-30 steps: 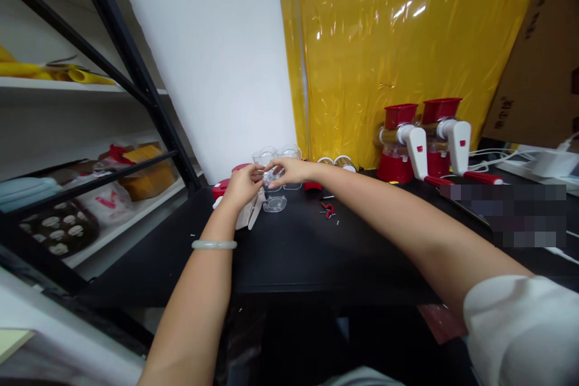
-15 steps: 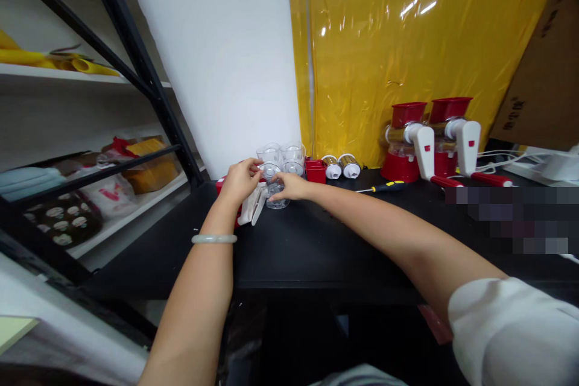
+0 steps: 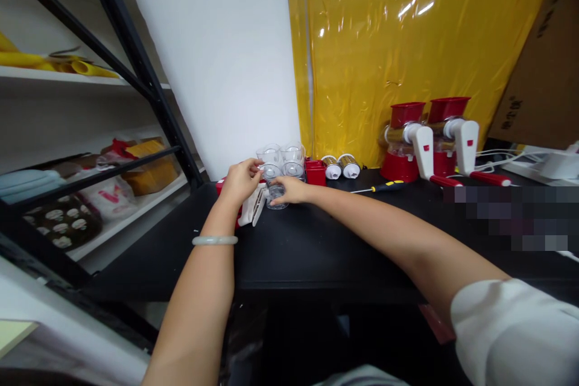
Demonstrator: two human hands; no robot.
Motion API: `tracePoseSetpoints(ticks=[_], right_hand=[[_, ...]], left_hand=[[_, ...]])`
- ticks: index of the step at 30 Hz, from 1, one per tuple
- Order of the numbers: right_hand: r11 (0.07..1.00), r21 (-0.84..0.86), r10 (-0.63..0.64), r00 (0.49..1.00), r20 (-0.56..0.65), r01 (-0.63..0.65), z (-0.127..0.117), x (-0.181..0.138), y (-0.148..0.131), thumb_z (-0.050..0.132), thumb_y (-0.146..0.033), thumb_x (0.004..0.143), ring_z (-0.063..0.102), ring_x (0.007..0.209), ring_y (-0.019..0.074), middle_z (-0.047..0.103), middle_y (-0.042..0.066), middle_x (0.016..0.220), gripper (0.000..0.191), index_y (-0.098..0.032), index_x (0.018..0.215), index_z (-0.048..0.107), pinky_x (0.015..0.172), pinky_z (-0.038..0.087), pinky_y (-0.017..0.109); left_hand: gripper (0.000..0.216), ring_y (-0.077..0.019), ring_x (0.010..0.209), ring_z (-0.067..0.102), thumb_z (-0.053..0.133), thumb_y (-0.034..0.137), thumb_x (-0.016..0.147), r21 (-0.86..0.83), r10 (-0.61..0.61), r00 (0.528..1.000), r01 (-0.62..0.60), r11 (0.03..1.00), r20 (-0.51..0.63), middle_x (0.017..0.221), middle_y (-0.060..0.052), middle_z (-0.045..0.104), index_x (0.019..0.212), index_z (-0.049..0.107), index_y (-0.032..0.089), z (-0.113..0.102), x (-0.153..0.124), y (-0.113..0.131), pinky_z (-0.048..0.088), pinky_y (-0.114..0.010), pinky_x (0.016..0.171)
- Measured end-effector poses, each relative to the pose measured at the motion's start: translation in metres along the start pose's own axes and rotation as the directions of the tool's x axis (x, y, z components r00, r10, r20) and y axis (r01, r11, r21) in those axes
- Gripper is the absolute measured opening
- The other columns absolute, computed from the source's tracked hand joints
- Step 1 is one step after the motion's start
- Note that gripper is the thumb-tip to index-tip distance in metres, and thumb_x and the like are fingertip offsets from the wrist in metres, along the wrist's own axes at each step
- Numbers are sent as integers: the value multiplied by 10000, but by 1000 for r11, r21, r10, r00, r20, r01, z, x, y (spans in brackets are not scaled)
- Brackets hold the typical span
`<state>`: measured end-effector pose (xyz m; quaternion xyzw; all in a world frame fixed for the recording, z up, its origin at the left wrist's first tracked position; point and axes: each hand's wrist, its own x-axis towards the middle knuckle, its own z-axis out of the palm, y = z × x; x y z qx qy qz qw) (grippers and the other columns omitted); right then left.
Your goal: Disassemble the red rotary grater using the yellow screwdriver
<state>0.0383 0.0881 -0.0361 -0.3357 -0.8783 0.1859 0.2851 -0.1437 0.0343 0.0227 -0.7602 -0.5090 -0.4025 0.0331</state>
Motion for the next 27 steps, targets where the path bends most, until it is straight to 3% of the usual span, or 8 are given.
tracePoseSetpoints(ticks=[11,18,27], right_hand=[[999,-38,7,1000,-20,-7,0,-2,-3,884,-360,677,661,1192,304,692,161,1263,619,-156,1219,666,1030,514,435],[999,-34,32,999,-30,-33,-1,-5,-5,889,-335,671,659,1190,318,696,174,1258,603,-140,1195,665,1034,505,454],[998,-64,23,1000,-5,-23,-5,-8,-10,854,-329,721,643,1211,313,676,209,1287,634,-61,1252,633,1043,487,405]], left_hand=[[334,-246,840,708,697,279,782,118,-46,996,37,992,70,900,-67,770,1109,710,211,0,-2,-4,518,-323,761],[198,-355,972,642,785,268,624,363,-77,966,-18,932,245,927,-127,718,788,694,207,6,-7,3,489,-432,848],[237,-448,1157,518,671,162,694,546,-110,935,-99,832,336,1103,-213,625,930,693,174,12,-14,17,421,-564,948]])
